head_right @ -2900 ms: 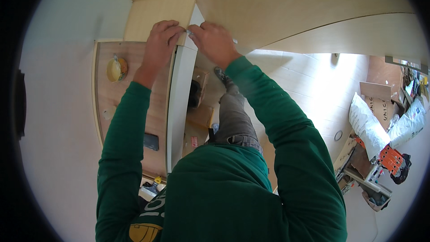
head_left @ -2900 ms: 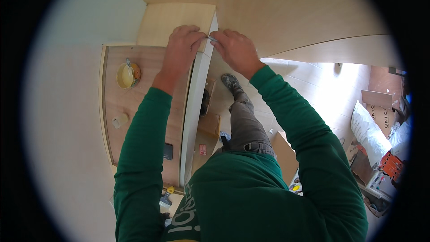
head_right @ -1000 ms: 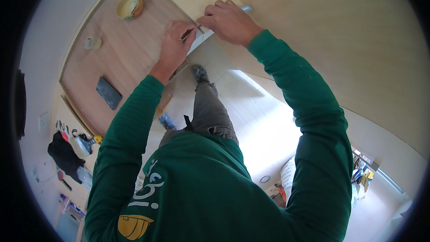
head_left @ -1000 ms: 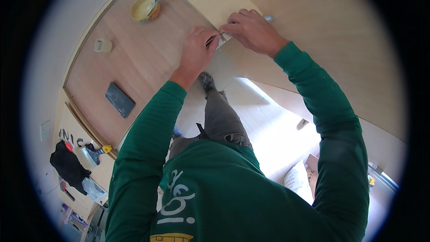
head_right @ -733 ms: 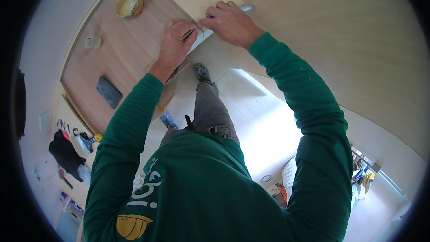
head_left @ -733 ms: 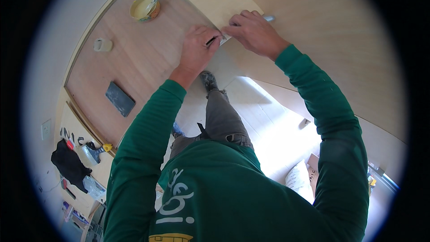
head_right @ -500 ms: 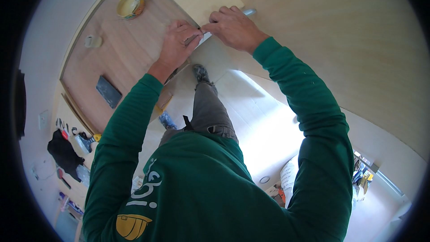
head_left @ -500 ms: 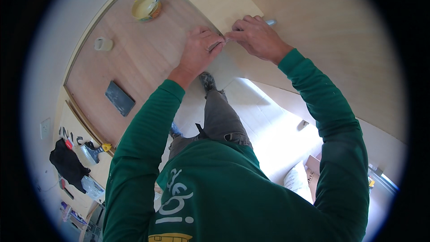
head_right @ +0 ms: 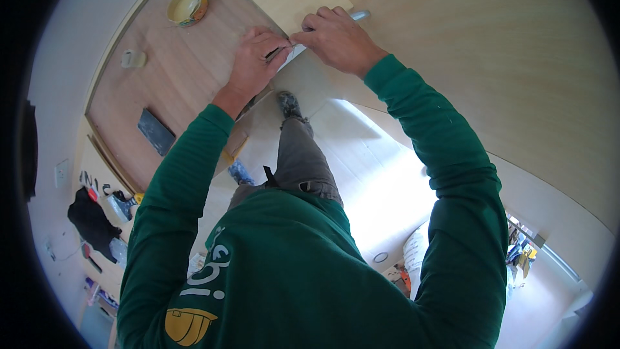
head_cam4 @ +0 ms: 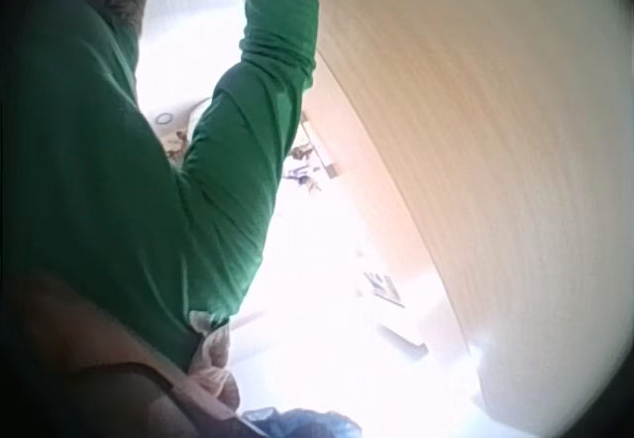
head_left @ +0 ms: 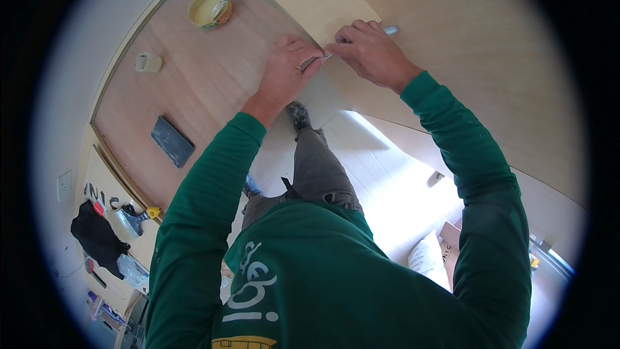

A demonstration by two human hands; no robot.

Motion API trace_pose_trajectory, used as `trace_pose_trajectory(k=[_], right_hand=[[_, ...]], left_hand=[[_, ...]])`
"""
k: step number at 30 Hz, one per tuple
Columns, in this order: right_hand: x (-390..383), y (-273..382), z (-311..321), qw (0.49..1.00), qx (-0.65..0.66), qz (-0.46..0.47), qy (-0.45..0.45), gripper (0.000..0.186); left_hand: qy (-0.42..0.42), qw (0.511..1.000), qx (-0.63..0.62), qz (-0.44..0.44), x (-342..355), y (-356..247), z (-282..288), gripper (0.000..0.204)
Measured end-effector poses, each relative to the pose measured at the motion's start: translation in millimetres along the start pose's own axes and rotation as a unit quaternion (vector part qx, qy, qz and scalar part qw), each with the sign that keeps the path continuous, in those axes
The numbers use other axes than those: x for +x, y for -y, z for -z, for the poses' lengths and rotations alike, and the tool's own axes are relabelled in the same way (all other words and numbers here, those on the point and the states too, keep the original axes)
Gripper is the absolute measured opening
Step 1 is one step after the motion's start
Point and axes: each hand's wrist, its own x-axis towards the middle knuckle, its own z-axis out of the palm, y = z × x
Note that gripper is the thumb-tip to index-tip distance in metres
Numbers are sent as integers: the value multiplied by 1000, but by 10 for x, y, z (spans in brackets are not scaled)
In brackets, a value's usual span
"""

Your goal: The person sands the edge of a light wood cabinet with a sanding block, then uses a small brush to apply a yellowish substance into the seam between the cabinet and the wall. The person repeatedly dips the brush into a small container and applies the substance along the seam.

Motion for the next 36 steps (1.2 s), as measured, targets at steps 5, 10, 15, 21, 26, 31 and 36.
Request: trace_pose_trajectory(k=[5, 10, 15, 21, 26, 31, 36], right_hand=[[148, -60, -31, 999, 2, -5, -37, 27], [103, -40, -57, 1000, -24, 7, -14, 27], [2, -6, 20, 1000, 2, -2, -3, 28], [219, -52, -34, 1000, -21, 3, -20, 29], [6, 6, 15, 1000, -28, 3, 10, 30], [-356, 166, 107, 998, 27, -62, -13, 28], [-843, 518, 98, 963, 134, -219, -79, 25]], left_hand=[[-43, 988, -69, 132, 34, -53, -55, 13], [-23, 998, -19, 54, 18, -21, 0, 12], [-1, 1000, -12, 8, 10, 0, -8, 12], [-47, 992, -29, 114, 19, -3, -56, 12], [1, 1000, -10, 5, 7, 3, 0, 10], [-1, 998, -39, 45, -52, -42, -40, 34], [35, 986, 163, -25, -113, -161, -152, 54]])
